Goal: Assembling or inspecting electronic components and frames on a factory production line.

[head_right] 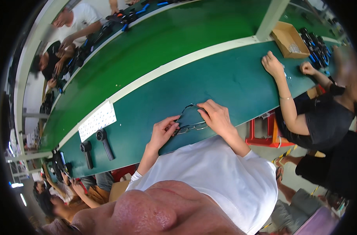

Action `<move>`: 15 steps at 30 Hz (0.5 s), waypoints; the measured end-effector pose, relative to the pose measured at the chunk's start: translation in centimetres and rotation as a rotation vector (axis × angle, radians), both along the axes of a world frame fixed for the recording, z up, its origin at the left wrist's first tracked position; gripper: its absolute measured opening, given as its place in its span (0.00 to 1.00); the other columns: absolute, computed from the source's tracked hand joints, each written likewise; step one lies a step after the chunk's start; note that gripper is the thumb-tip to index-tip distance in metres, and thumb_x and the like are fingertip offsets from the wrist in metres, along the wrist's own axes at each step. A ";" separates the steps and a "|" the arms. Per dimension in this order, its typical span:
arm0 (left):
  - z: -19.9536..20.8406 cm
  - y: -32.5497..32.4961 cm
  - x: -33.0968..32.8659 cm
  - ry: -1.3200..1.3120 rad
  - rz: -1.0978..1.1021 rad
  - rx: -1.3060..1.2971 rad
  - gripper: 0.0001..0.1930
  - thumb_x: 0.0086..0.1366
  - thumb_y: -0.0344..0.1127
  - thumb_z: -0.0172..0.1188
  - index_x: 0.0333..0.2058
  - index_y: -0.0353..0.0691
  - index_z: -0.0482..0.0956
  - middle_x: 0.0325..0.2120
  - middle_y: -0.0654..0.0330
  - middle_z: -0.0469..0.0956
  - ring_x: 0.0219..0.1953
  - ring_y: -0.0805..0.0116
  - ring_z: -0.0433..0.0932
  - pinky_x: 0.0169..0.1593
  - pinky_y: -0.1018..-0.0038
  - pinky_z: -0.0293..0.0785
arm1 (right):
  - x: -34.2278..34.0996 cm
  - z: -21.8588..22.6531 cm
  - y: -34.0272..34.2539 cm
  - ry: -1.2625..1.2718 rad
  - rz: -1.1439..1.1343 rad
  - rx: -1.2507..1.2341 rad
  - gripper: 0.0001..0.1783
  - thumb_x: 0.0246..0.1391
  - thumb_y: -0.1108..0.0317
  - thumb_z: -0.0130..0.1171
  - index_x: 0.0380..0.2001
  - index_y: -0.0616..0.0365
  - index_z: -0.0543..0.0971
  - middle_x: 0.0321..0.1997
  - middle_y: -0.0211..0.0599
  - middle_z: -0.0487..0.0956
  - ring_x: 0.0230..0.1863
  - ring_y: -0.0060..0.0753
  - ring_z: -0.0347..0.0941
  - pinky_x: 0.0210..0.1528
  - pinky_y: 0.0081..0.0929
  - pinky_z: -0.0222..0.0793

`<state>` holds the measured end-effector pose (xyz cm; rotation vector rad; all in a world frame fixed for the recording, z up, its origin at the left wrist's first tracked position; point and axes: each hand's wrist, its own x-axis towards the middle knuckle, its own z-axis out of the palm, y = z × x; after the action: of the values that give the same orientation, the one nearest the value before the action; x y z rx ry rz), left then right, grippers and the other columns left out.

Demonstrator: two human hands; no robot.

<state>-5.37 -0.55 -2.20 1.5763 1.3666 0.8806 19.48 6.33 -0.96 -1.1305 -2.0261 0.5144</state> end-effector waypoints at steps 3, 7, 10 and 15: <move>-0.4 0.4 0.7 -0.058 0.042 -0.016 0.17 0.66 0.25 0.62 0.53 0.43 0.81 0.26 0.62 0.83 0.21 0.81 0.76 0.26 0.81 0.72 | 1.4 0.9 0.3 -0.117 0.036 0.030 0.12 0.51 0.65 0.67 0.39 0.55 0.82 0.36 0.34 0.78 0.39 0.39 0.77 0.38 0.35 0.75; -0.8 -0.4 0.5 -0.086 0.095 -0.006 0.16 0.66 0.23 0.60 0.52 0.39 0.81 0.26 0.63 0.82 0.22 0.82 0.75 0.27 0.82 0.73 | 5.1 2.7 1.9 -0.130 0.038 0.123 0.15 0.52 0.62 0.67 0.42 0.56 0.80 0.43 0.39 0.78 0.46 0.44 0.75 0.47 0.38 0.73; -0.6 -0.5 0.5 -0.075 0.061 -0.021 0.16 0.67 0.23 0.60 0.53 0.38 0.80 0.26 0.63 0.82 0.22 0.81 0.76 0.28 0.82 0.74 | 10.9 5.7 4.5 -0.223 -0.234 0.254 0.16 0.53 0.62 0.67 0.43 0.56 0.81 0.43 0.42 0.79 0.46 0.46 0.76 0.49 0.39 0.74; -0.1 -0.2 0.8 -0.057 0.043 -0.016 0.17 0.66 0.23 0.60 0.53 0.38 0.80 0.27 0.62 0.83 0.23 0.81 0.77 0.28 0.82 0.75 | 24.3 8.2 9.4 -0.479 -0.859 0.164 0.15 0.54 0.67 0.62 0.46 0.54 0.80 0.40 0.43 0.82 0.42 0.45 0.80 0.43 0.37 0.77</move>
<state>-4.56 -0.77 -2.32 1.5039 1.3684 0.9314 43.77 15.71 7.25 -1.9745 -1.6613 -0.3816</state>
